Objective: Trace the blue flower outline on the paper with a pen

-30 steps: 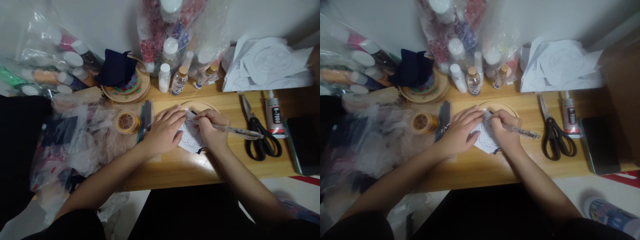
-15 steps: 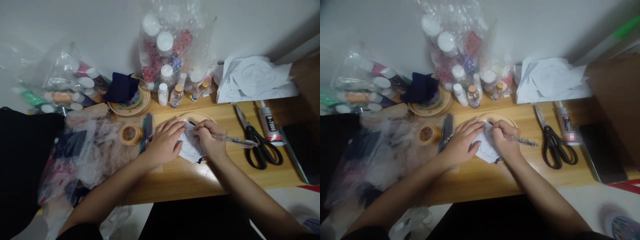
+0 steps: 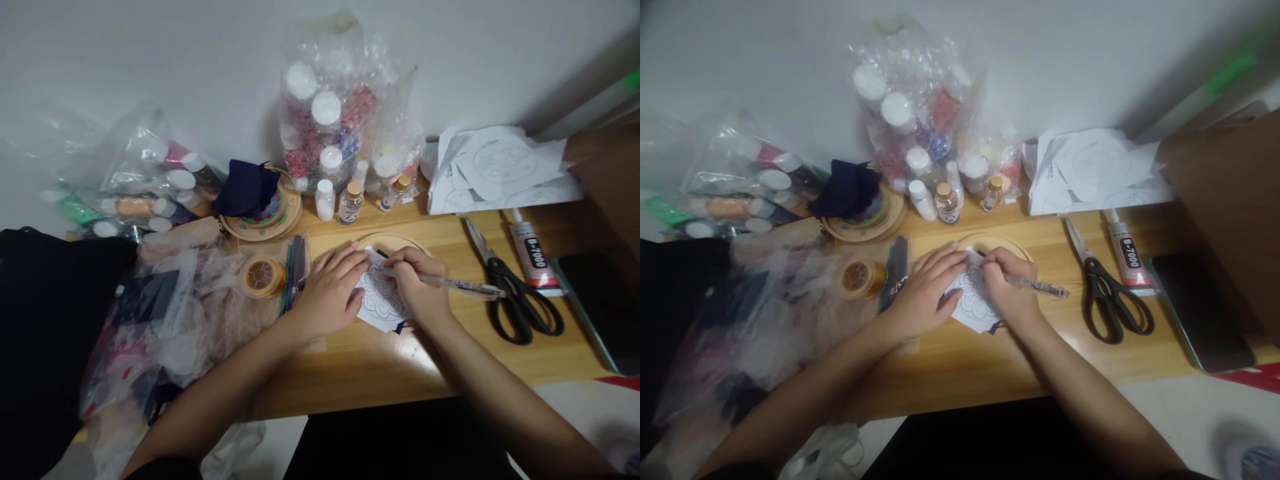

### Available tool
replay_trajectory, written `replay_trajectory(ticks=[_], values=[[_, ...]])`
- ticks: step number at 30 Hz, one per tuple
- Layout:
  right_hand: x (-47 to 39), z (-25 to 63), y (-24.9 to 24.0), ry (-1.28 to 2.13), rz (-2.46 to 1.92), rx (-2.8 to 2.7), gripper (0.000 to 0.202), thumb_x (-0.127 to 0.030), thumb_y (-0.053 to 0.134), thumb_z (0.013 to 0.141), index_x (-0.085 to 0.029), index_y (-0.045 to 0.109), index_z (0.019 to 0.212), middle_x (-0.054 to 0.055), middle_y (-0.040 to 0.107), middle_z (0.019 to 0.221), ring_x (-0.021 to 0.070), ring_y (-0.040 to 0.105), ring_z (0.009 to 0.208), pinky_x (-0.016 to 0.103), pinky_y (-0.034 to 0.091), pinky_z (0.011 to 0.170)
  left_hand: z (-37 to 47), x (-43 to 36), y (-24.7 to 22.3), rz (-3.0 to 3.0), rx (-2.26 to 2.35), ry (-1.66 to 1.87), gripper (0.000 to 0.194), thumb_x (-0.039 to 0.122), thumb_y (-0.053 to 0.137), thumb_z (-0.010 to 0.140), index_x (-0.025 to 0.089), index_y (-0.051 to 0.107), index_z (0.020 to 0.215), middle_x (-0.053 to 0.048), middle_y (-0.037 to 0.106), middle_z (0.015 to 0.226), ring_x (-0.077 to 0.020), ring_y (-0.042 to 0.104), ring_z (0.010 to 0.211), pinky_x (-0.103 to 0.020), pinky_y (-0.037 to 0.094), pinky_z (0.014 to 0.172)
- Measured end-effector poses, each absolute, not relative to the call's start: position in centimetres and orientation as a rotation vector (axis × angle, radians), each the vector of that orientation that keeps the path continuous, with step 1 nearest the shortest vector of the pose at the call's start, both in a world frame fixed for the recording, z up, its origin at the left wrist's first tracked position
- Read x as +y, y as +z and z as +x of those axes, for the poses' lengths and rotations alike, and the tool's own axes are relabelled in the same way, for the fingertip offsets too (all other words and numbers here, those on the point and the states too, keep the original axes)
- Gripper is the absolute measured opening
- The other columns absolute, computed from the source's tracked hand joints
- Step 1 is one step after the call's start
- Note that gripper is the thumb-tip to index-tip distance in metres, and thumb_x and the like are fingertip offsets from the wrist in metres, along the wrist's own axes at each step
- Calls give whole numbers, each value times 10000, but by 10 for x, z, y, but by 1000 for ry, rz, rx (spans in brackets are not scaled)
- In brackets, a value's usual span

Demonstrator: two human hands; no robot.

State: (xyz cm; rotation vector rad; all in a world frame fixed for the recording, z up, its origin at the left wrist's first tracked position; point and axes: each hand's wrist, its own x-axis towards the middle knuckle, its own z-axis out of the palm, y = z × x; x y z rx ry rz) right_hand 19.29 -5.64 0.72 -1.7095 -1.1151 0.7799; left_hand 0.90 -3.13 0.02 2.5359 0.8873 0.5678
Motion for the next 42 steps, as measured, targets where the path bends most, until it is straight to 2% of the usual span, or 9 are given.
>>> replay_trajectory(ticks=[30, 42], values=[[-56, 194, 7, 803, -1711, -1109, 170, -270, 528, 687, -224, 653, 582, -13, 632, 539, 152, 564, 531, 279, 424, 526, 9, -31, 2, 2520, 902, 506, 417, 183, 517, 945, 93, 584, 1347, -135, 584, 1498, -297, 446, 1484, -518, 403, 1219], [-55, 194, 10, 786, -1701, -1139, 175, -285, 515, 672, -223, 644, 570, -14, 618, 522, 141, 533, 502, 280, 418, 525, 9, -32, 2, 2510, 905, 514, 418, 188, 504, 954, 87, 586, 1352, -147, 585, 1496, -312, 453, 1479, -544, 410, 1205]])
